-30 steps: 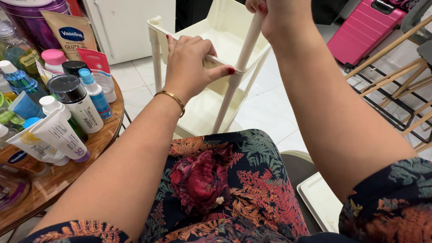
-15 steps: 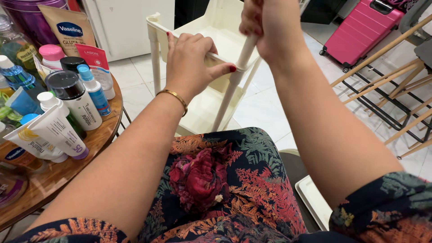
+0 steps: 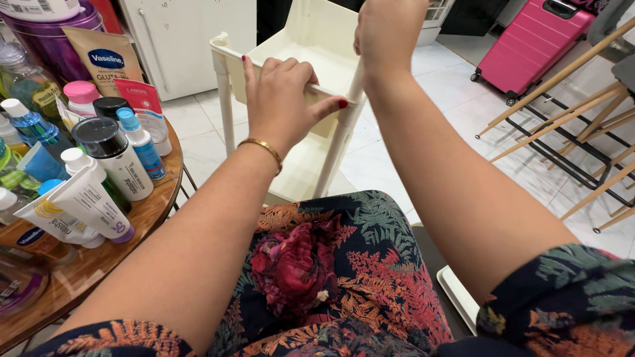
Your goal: The person assembles a white plastic shelving unit by inserting vertical poles into the frame and wiping them with a cloth. The person repeatedly inserts and removes the poles while cleaning them, then reinserts them into the shelf frame.
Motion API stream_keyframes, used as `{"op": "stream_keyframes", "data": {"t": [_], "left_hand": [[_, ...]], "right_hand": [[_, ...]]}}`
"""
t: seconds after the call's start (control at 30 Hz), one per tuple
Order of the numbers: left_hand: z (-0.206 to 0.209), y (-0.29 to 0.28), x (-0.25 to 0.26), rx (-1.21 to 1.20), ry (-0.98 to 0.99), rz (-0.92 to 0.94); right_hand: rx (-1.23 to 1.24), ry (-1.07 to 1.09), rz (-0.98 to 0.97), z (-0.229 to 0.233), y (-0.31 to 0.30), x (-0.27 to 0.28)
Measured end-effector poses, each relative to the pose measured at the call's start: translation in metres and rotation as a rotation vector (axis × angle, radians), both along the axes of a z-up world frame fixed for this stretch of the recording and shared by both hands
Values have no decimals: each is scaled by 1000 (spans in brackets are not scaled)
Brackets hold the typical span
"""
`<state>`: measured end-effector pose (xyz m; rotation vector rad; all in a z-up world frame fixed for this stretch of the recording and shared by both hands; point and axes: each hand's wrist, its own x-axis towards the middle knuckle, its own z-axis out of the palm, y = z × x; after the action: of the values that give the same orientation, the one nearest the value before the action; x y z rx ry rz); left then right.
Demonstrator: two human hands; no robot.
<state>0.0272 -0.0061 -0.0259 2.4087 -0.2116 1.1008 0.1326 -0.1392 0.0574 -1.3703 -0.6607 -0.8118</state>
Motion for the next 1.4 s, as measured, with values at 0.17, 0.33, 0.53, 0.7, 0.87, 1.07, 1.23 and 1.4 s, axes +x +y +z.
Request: {"op": "stream_keyframes", "data": {"t": [0.17,0.33,0.53,0.7,0.87,1.07,1.23,1.4], "left_hand": [[-10,48,16,137,-92,71],[-12,99,23,212,-164,102],[0,82,17,193,-47,31],[22,19,0,179,60,23],[33,-18,-16,272,105,-34],[15,-25,-16,-28,227,-463],[-2,-34,-19,-80,64,-408],[-2,-51,-10,-83,64,-367]], "right_hand": [[-84,399,409,17,-34,-48],[-177,548,456,-2,-37,-63],[45,387,28,-30,-42,10],[39,-155,-436,-35,-95,96],[95,372,-316,-25,-132,89],[-241,469,16,-37,-158,60],[-464,104,-571,-114,-214,13],[-808,355,-1132,-200,-284,-115]]}}
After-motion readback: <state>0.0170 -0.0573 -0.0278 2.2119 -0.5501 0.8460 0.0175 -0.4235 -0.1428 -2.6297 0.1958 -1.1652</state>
